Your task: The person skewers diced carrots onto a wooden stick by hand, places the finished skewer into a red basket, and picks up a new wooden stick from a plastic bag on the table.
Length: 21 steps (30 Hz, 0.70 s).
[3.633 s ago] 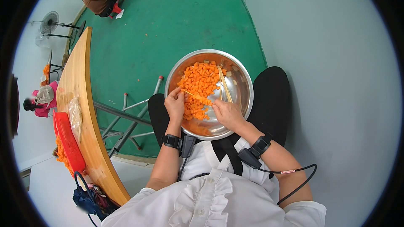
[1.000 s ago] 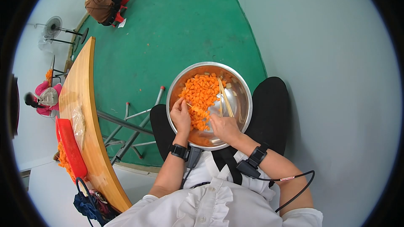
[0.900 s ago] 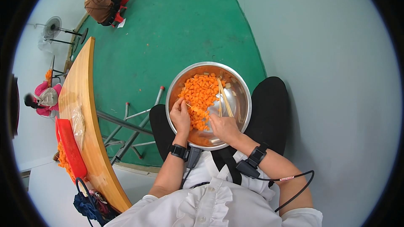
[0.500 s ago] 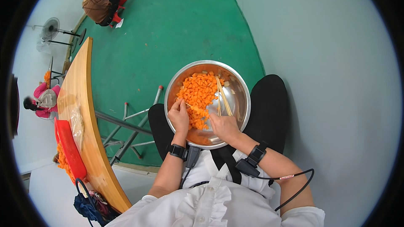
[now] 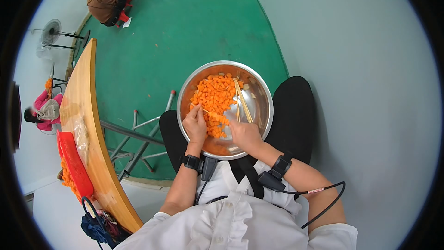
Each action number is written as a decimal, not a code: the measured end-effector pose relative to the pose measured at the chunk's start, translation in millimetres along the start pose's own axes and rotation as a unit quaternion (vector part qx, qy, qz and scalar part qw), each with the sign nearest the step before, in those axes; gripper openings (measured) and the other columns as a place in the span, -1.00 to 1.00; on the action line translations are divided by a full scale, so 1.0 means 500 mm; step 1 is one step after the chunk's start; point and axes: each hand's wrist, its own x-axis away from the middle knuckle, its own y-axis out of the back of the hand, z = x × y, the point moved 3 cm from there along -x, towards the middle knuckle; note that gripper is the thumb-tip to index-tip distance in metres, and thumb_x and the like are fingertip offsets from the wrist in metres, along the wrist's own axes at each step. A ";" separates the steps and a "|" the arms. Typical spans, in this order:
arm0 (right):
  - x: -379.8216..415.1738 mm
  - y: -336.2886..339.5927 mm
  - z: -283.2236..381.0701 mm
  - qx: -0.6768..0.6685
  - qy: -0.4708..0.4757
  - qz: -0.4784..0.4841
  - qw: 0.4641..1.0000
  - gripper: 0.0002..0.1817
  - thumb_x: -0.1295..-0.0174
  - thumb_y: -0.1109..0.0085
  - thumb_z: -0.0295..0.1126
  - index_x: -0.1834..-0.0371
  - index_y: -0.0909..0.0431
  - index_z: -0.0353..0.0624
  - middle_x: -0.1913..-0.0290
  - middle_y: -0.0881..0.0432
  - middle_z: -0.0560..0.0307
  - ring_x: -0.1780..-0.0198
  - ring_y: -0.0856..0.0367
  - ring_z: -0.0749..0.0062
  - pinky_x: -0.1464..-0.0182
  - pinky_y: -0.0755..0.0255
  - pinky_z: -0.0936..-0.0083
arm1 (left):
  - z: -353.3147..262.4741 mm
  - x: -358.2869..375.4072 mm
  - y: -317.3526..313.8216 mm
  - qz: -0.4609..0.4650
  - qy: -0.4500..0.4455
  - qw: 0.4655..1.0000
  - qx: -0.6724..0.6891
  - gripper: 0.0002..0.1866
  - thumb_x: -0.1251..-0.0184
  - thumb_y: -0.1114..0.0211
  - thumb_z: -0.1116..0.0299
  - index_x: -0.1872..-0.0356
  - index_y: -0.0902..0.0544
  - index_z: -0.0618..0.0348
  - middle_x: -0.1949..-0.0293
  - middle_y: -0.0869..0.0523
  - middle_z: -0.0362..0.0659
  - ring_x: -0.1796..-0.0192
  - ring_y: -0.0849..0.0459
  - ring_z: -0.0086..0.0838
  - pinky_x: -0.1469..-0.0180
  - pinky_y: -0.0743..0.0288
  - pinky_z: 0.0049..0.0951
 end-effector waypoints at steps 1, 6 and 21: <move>-0.006 0.001 -0.004 -0.027 -0.025 -0.011 0.999 -0.85 -0.18 0.05 -0.39 0.34 -0.46 -0.24 0.68 -0.50 -0.08 0.60 -0.55 0.07 0.55 -0.39 0.25 | -0.001 0.000 -0.001 0.006 0.009 1.000 0.008 -0.84 -0.16 -0.17 0.51 0.27 -0.64 0.33 0.41 -0.67 0.09 0.38 -0.67 -0.17 0.33 -0.53 -0.36; -0.005 -0.014 -0.008 -0.025 -0.041 0.009 0.999 -0.73 -0.19 0.05 -0.39 0.09 -0.49 -0.25 0.66 -0.51 -0.11 0.57 -0.55 0.01 0.49 -0.40 0.17 | -0.021 0.019 -0.029 0.032 0.016 0.999 0.038 -0.84 -0.18 -0.16 0.51 0.26 -0.64 0.34 0.40 -0.67 0.09 0.37 -0.67 -0.19 0.30 -0.52 -0.37; -0.013 -0.008 -0.016 -0.057 -0.088 0.000 0.994 -0.85 -0.20 0.06 -0.37 0.42 -0.40 -0.23 0.60 -0.51 -0.16 0.51 -0.53 -0.06 0.44 -0.36 0.10 | -0.014 0.017 -0.033 0.091 0.087 0.980 0.154 -0.74 -0.29 -0.07 0.40 0.11 -0.61 0.30 0.44 -0.68 -0.03 0.43 -0.62 -0.48 0.36 -0.43 -0.53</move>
